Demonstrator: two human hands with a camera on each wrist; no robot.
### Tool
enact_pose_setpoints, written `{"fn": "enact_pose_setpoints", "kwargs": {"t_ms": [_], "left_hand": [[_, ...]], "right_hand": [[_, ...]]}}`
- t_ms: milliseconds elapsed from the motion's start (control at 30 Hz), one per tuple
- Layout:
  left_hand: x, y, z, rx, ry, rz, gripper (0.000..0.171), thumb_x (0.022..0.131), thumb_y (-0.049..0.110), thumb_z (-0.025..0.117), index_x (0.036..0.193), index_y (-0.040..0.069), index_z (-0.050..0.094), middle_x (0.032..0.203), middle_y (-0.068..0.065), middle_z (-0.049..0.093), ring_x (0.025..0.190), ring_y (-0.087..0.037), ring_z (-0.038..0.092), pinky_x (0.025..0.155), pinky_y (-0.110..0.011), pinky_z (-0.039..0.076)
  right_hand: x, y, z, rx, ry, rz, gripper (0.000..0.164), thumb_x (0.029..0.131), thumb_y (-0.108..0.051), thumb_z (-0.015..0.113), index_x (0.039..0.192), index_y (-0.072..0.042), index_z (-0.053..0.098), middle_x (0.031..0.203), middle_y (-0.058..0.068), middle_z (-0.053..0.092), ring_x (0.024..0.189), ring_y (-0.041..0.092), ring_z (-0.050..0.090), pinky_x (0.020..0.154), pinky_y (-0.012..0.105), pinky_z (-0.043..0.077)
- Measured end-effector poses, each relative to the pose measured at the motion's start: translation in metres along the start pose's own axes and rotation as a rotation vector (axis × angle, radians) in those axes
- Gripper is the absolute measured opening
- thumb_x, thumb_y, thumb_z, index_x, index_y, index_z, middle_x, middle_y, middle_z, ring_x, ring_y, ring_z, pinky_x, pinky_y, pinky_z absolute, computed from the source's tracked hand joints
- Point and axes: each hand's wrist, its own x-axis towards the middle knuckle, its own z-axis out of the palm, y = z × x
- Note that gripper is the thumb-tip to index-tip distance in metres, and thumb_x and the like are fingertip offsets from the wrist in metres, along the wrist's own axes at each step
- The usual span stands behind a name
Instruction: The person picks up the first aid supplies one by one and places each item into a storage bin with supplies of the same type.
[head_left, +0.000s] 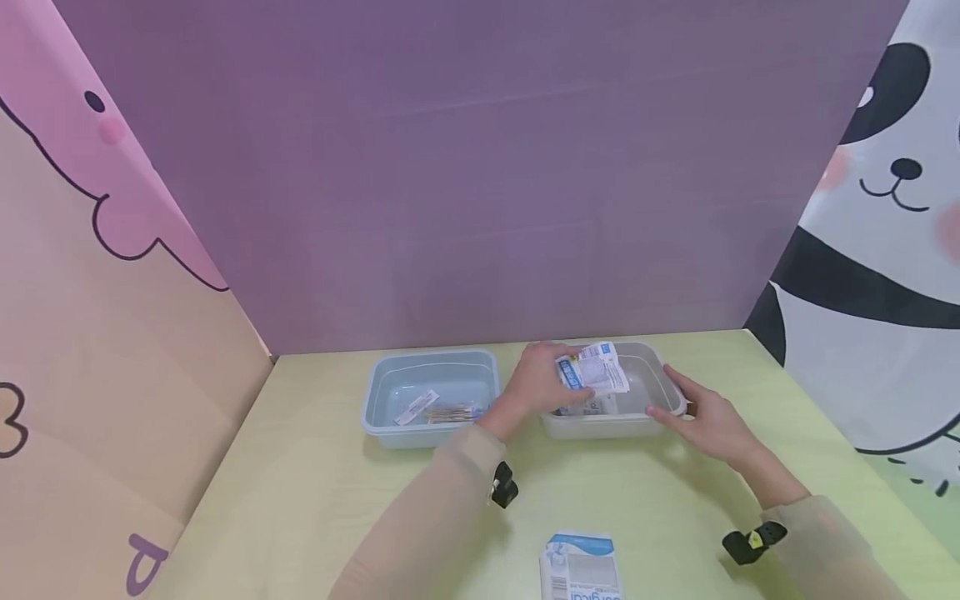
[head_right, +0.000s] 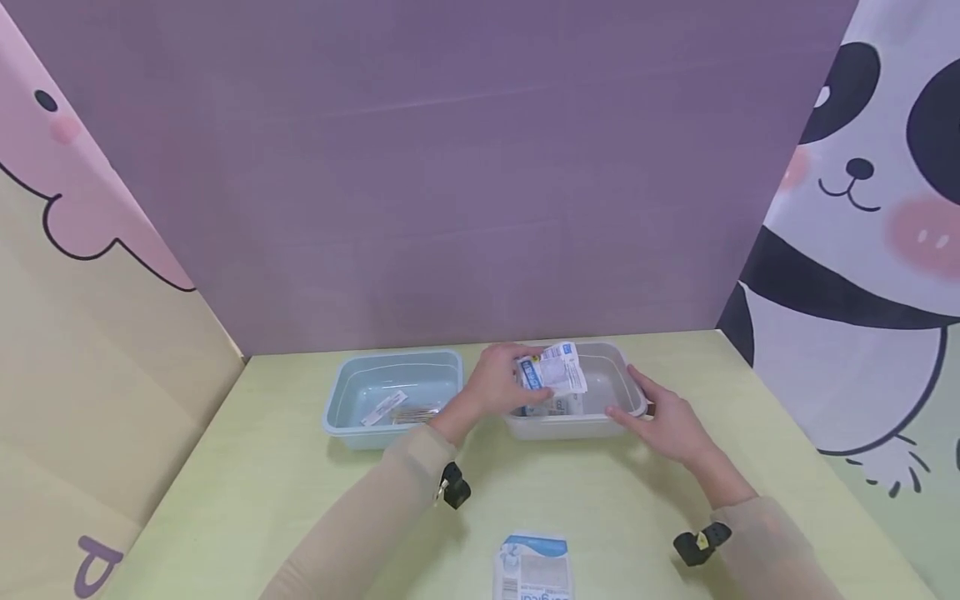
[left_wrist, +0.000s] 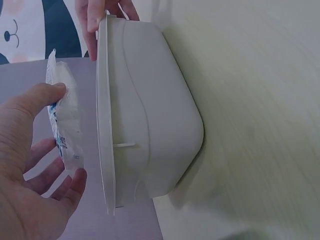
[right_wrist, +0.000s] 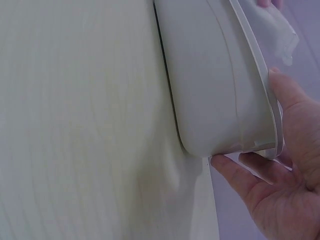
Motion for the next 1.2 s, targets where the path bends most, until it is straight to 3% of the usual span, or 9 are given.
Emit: {"fn": "enact_pose_setpoints", "kwargs": {"t_ms": [267, 400, 567, 667, 900, 1200], "left_hand": [[0.003, -0.003, 0.0, 0.005, -0.015, -0.027, 0.068, 0.085, 0.041, 0.088, 0.145, 0.018, 0.067, 0.135, -0.001, 0.073, 0.123, -0.019, 0.06, 0.106, -0.029, 0.049], [0.004, -0.009, 0.004, 0.009, -0.01, -0.026, 0.067, 0.084, 0.04, 0.09, 0.144, 0.018, 0.068, 0.128, 0.001, 0.076, 0.111, -0.013, 0.062, 0.096, -0.022, 0.05], [0.01, -0.01, 0.014, 0.004, -0.011, 0.026, 0.066, 0.084, 0.04, 0.09, 0.142, 0.017, 0.069, 0.127, 0.002, 0.078, 0.097, -0.004, 0.062, 0.084, -0.014, 0.047], [0.015, -0.007, 0.018, 0.017, -0.011, 0.034, 0.067, 0.084, 0.042, 0.09, 0.142, 0.017, 0.069, 0.13, 0.003, 0.077, 0.1, -0.005, 0.063, 0.09, -0.015, 0.048], [0.021, 0.002, 0.025, 0.081, -0.024, 0.042, 0.066, 0.084, 0.045, 0.089, 0.142, 0.019, 0.069, 0.136, 0.007, 0.074, 0.12, -0.008, 0.066, 0.116, -0.026, 0.041], [0.02, -0.003, 0.027, 0.155, -0.043, 0.029, 0.066, 0.084, 0.049, 0.088, 0.142, 0.023, 0.069, 0.142, 0.009, 0.071, 0.132, -0.009, 0.064, 0.12, -0.029, 0.038]], "right_hand": [[0.002, -0.002, 0.002, 0.006, -0.014, 0.02, 0.091, 0.102, -0.043, 0.072, 0.166, 0.002, 0.026, 0.161, 0.039, 0.04, 0.129, 0.057, 0.062, 0.1, 0.062, 0.057], [0.004, -0.001, 0.004, 0.014, -0.017, 0.012, 0.091, 0.101, -0.043, 0.073, 0.166, 0.002, 0.027, 0.161, 0.038, 0.041, 0.128, 0.056, 0.063, 0.099, 0.06, 0.058], [0.004, 0.003, 0.004, -0.006, -0.01, 0.009, 0.09, 0.101, -0.042, 0.073, 0.165, 0.003, 0.028, 0.159, 0.039, 0.042, 0.127, 0.057, 0.063, 0.097, 0.06, 0.059], [0.003, 0.004, 0.001, -0.012, -0.014, 0.014, 0.091, 0.102, -0.044, 0.072, 0.166, 0.002, 0.027, 0.16, 0.04, 0.041, 0.128, 0.059, 0.061, 0.098, 0.062, 0.058], [0.0, 0.005, -0.005, -0.025, -0.023, 0.025, 0.092, 0.103, -0.044, 0.07, 0.167, 0.002, 0.024, 0.159, 0.042, 0.039, 0.128, 0.062, 0.058, 0.099, 0.065, 0.056], [0.004, 0.004, 0.0, -0.021, -0.041, 0.019, 0.092, 0.102, -0.042, 0.071, 0.167, 0.002, 0.023, 0.158, 0.043, 0.039, 0.128, 0.063, 0.058, 0.096, 0.064, 0.058]]}}
